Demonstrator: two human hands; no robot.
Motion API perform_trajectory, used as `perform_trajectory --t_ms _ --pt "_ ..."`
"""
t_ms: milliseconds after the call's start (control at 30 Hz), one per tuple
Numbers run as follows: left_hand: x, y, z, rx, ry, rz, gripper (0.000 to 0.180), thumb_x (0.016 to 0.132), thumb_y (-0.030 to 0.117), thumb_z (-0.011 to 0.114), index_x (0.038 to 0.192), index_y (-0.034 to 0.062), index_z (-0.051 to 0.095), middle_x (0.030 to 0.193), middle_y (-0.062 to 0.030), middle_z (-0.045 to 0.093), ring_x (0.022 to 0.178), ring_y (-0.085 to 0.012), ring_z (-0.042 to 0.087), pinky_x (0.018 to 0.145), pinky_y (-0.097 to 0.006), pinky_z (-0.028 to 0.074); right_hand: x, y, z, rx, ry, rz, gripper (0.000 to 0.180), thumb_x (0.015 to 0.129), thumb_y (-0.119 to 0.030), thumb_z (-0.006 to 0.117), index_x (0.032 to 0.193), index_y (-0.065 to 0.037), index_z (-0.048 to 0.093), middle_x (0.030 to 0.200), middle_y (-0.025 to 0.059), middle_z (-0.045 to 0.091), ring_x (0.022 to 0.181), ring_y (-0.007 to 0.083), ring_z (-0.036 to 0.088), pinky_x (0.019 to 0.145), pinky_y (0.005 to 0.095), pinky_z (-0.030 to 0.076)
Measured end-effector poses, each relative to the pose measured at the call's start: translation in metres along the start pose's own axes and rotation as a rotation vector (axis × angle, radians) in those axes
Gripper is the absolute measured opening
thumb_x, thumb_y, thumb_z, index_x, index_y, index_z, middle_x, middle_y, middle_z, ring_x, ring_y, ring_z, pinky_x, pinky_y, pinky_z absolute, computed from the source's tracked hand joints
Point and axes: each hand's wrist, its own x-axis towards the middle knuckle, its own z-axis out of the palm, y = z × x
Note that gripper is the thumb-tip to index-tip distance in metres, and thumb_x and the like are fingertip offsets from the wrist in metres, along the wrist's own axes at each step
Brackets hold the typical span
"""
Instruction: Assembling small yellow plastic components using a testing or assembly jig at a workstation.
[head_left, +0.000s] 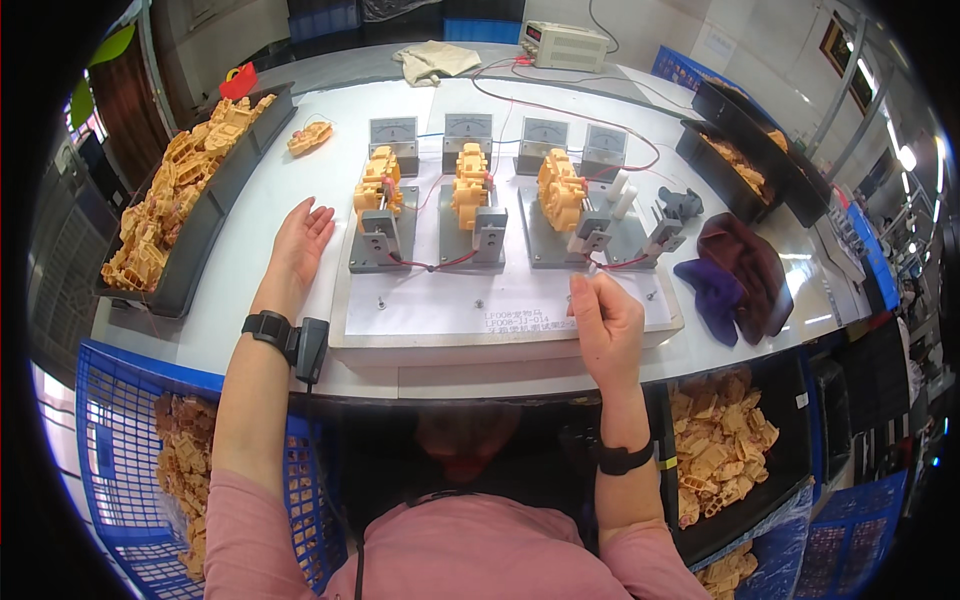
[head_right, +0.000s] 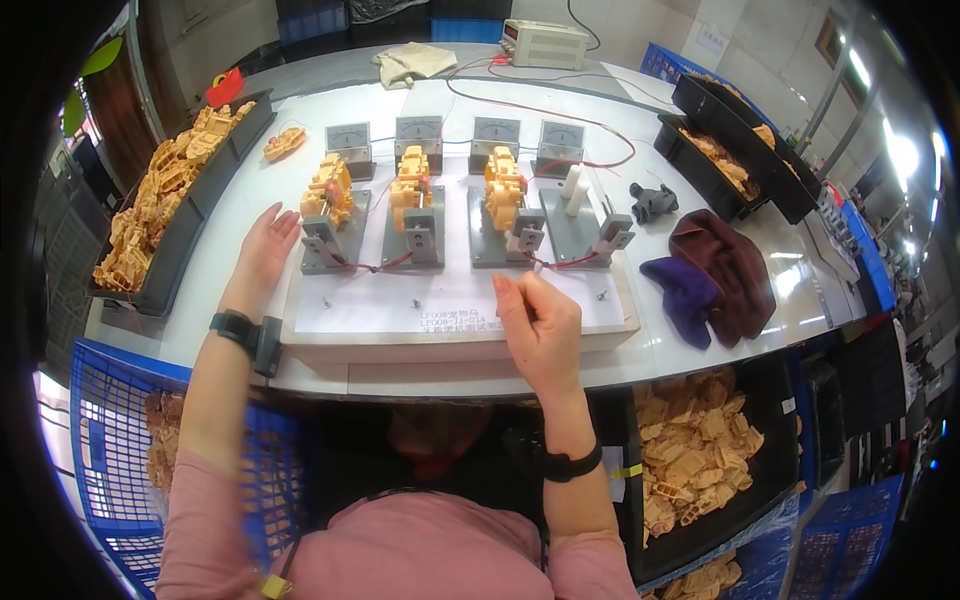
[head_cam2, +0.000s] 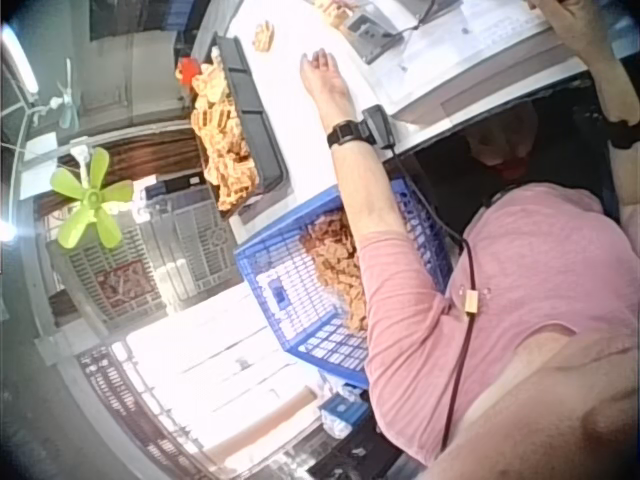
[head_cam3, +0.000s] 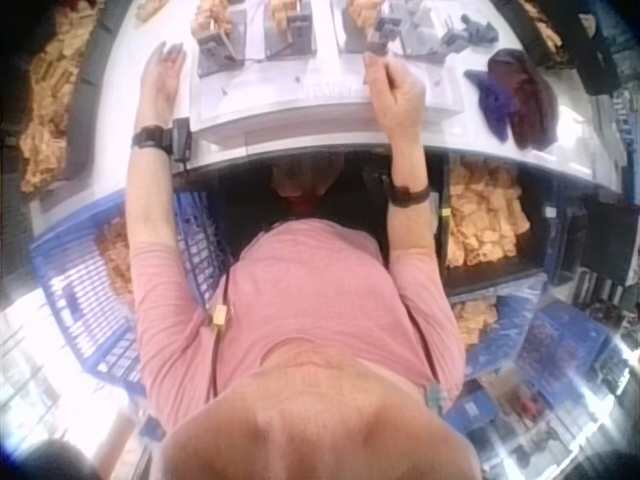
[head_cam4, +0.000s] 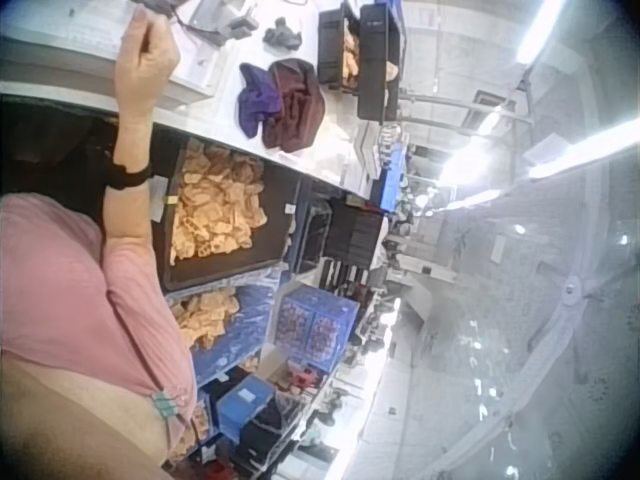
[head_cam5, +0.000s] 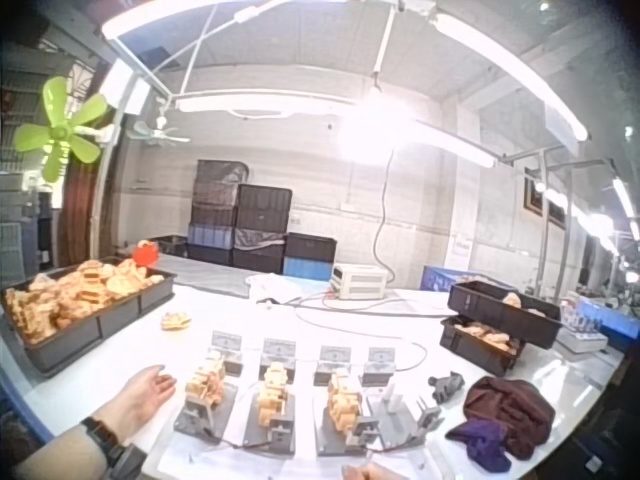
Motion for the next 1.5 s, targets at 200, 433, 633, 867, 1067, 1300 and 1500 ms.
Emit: perform_trajectory --t_ms 200,433,633,867,1067,1300,1500 --pt "0.005 -0.004 0.0 0.02 0.036 -0.011 0.045 0.102 0.023 0.053 0.138 0.0001 0.041 0.124 -0.0172 0.049 0.117 -0.0256 0.055 0.1 -0.035 0.05 0.0 0.0 -0.023 0.047 0.009 0.127 0.019 0.096 -0.015 0.064 0.084 -0.001 0.062 0.069 0.0008 0.055 0.063 0.0073 0.047 0.058 0.0233 0.039" --pt "0.01 -0.004 -0.007 -0.006 -0.052 0.016 0.046 0.101 0.025 0.054 0.137 -0.0009 0.041 0.122 -0.0168 0.05 0.116 -0.0256 0.055 0.102 -0.036 0.049 0.016 0.017 -0.07 -0.07 0.201 0.105 0.015 0.096 -0.014 0.064 0.103 -0.001 0.063 0.086 -0.0018 0.059 0.075 0.0055 0.049 0.069 0.0215 0.042" --pt "0.0 -0.001 -0.002 -0.002 -0.042 0.018 0.048 0.102 0.024 0.053 0.14 -0.0016 0.039 0.124 -0.0173 0.049 0.118 -0.0256 0.054 0.103 -0.036 0.048 0.006 0.036 -0.075 -0.494 0.077 0.027 0.021 0.086 -0.009 0.068 0.105 -0.002 0.063 0.096 0.0121 0.061 0.085 0.0253 0.059 0.077 0.035 0.048" --pt "-0.006 0.002 0.001 -0.014 -0.043 0.003 0.049 0.103 0.024 0.051 0.142 -0.0016 0.037 0.128 -0.0183 0.047 0.119 -0.0255 0.053 0.104 -0.036 0.048 0.004 0.033 -0.078 -0.606 0.048 -0.051 0.016 0.086 -0.008 0.068 0.1 -0.001 0.065 0.096 0.0123 0.06 0.087 0.0278 0.06 0.079 0.0365 0.048" --pt "-0.004 0.002 0.003 -0.014 -0.04 -0.004 0.049 0.103 0.025 0.051 0.141 -0.0015 0.037 0.127 -0.0186 0.048 0.12 -0.0263 0.053 0.105 -0.037 0.047 0.003 0.037 -0.079 -0.597 0.059 -0.084 0.012 0.086 -0.006 0.067 0.096 -0.001 0.065 0.096 0.0122 0.06 0.088 0.0282 0.061 0.08 0.0374 0.049" --pt "0.0 0.0 -0.002 -0.009 -0.043 0.003 0.049 0.103 0.025 0.052 0.141 -0.0018 0.037 0.128 -0.0191 0.047 0.122 -0.0268 0.052 0.106 -0.037 0.047 0.003 0.04 -0.08 -0.547 0.059 -0.077 0.01 0.086 -0.005 0.067 0.094 0.0 0.064 0.097 0.0129 0.06 0.089 0.0283 0.06 0.08 0.0359 0.049" --pt "-0.002 0.001 0.002 0.0 -0.034 0.002 0.049 0.102 0.025 0.053 0.141 -0.0016 0.038 0.128 -0.019 0.047 0.121 -0.0263 0.052 0.105 -0.036 0.047 0.0 0.043 -0.08 -0.523 0.085 -0.06 0.011 0.086 -0.007 0.068 0.094 -0.001 0.064 0.099 0.0113 0.06 0.091 0.0276 0.06 0.081 0.0365 0.047"
